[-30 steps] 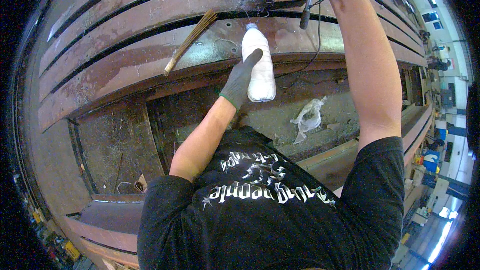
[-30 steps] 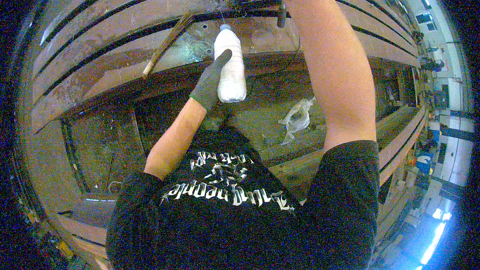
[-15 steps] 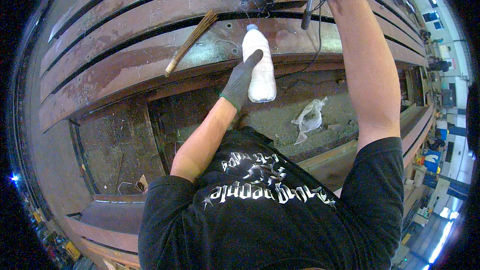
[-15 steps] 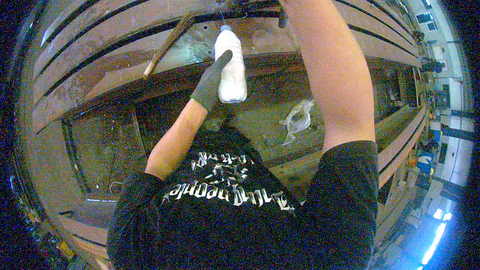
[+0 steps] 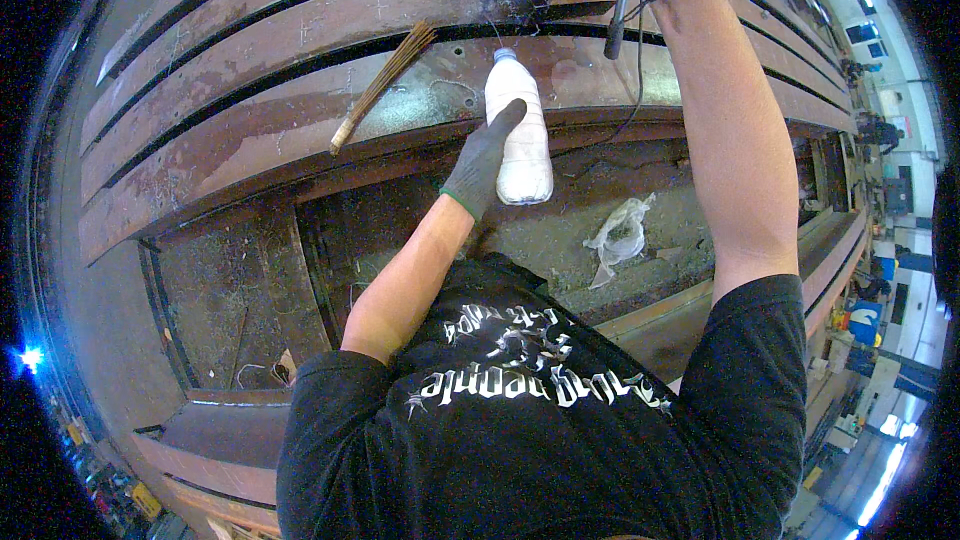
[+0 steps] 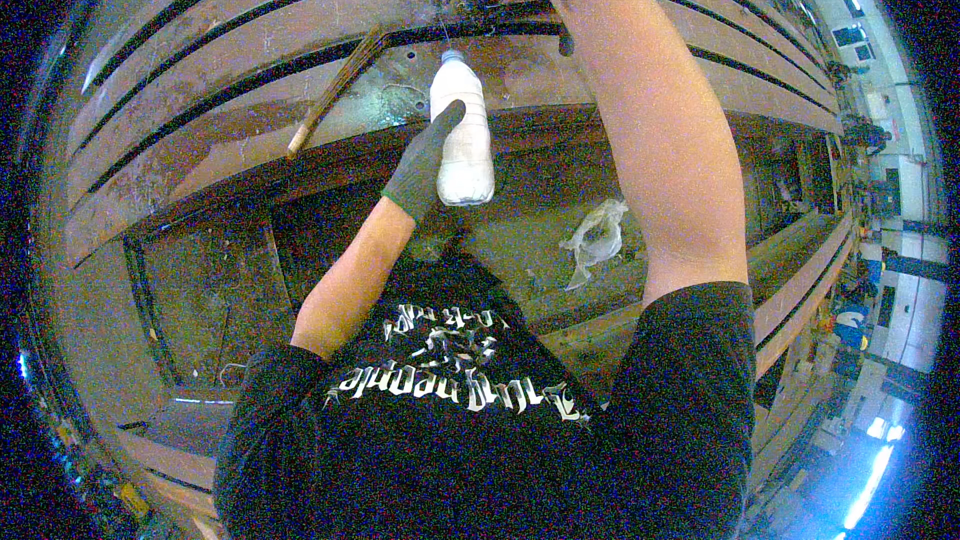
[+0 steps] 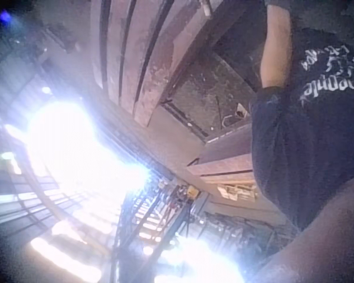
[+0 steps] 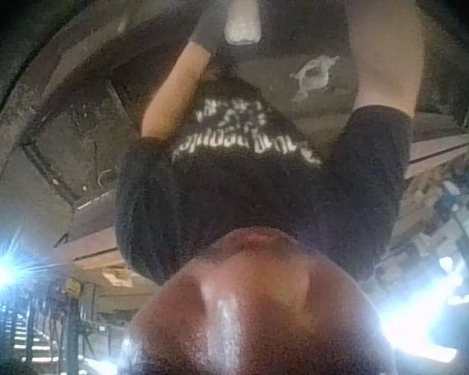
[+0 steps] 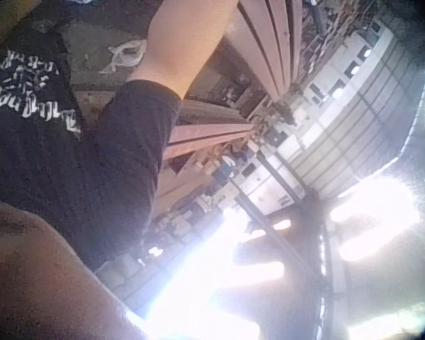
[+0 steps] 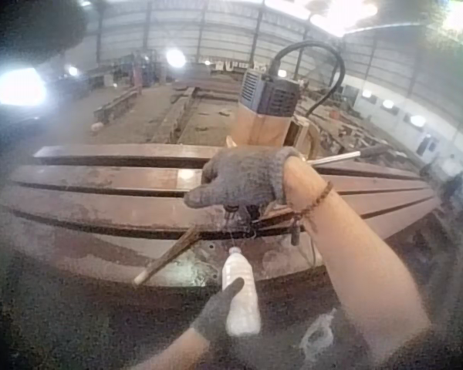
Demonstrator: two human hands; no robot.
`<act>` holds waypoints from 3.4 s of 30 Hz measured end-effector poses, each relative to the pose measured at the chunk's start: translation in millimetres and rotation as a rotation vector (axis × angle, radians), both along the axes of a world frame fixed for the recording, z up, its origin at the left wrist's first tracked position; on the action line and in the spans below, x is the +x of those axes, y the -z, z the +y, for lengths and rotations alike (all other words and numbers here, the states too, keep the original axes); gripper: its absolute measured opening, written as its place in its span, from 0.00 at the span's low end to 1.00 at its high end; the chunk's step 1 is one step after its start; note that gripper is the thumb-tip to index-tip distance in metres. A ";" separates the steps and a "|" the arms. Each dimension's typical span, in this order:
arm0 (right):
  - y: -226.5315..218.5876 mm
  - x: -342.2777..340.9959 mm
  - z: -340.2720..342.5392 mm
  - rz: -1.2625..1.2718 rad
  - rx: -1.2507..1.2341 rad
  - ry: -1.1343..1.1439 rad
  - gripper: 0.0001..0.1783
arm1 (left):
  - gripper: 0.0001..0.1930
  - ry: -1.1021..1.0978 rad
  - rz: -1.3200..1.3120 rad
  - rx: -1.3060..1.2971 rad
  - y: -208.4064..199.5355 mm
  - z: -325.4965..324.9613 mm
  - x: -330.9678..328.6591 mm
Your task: The person drills holes into long metal beams using a portable drill press. They repeatedly apply liquid from a plastic bottle to the drilling area, then use a brush to clear away metal shavings. The person repositions the drill press along the beams to create multiple holes.
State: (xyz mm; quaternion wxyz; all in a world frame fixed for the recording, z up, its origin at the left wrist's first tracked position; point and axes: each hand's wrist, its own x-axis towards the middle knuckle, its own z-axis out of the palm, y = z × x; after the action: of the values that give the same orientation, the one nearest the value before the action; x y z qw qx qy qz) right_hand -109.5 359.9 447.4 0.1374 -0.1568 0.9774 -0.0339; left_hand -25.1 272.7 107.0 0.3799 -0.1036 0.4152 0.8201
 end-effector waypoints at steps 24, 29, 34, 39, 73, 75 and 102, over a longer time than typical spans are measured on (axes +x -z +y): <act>5.9 -6.0 -0.1 -0.032 0.013 -0.049 0.43 | 0.37 -0.001 0.013 0.031 2.5 -1.1 0.5; 7.7 -4.3 -2.1 -0.003 0.031 -0.046 0.44 | 0.37 -0.014 0.005 0.020 6.1 -0.8 -0.8; 7.5 -3.8 -0.6 -0.011 0.026 -0.053 0.44 | 0.37 -0.007 0.006 0.030 2.2 0.4 -0.4; 8.9 -4.8 -1.8 -0.012 0.027 -0.058 0.43 | 0.24 -0.012 -0.055 0.013 2.6 0.9 -3.2; 6.3 6.7 -14.5 0.008 0.117 -0.004 0.43 | 0.26 -0.019 -0.056 -0.021 10.9 2.0 -5.9; 8.1 3.0 -13.0 -0.007 0.116 -0.016 0.42 | 0.27 -0.017 -0.066 0.001 16.2 2.8 -7.0; 11.0 6.6 -14.8 0.014 0.155 0.003 0.40 | 0.35 0.003 -0.001 0.016 6.3 0.9 -5.5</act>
State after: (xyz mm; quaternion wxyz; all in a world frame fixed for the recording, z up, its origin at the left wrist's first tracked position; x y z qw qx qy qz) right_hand -102.9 345.1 436.3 0.1425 -0.1446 0.9782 0.0426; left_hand -30.6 273.6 100.6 0.3822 -0.1006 0.4085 0.8227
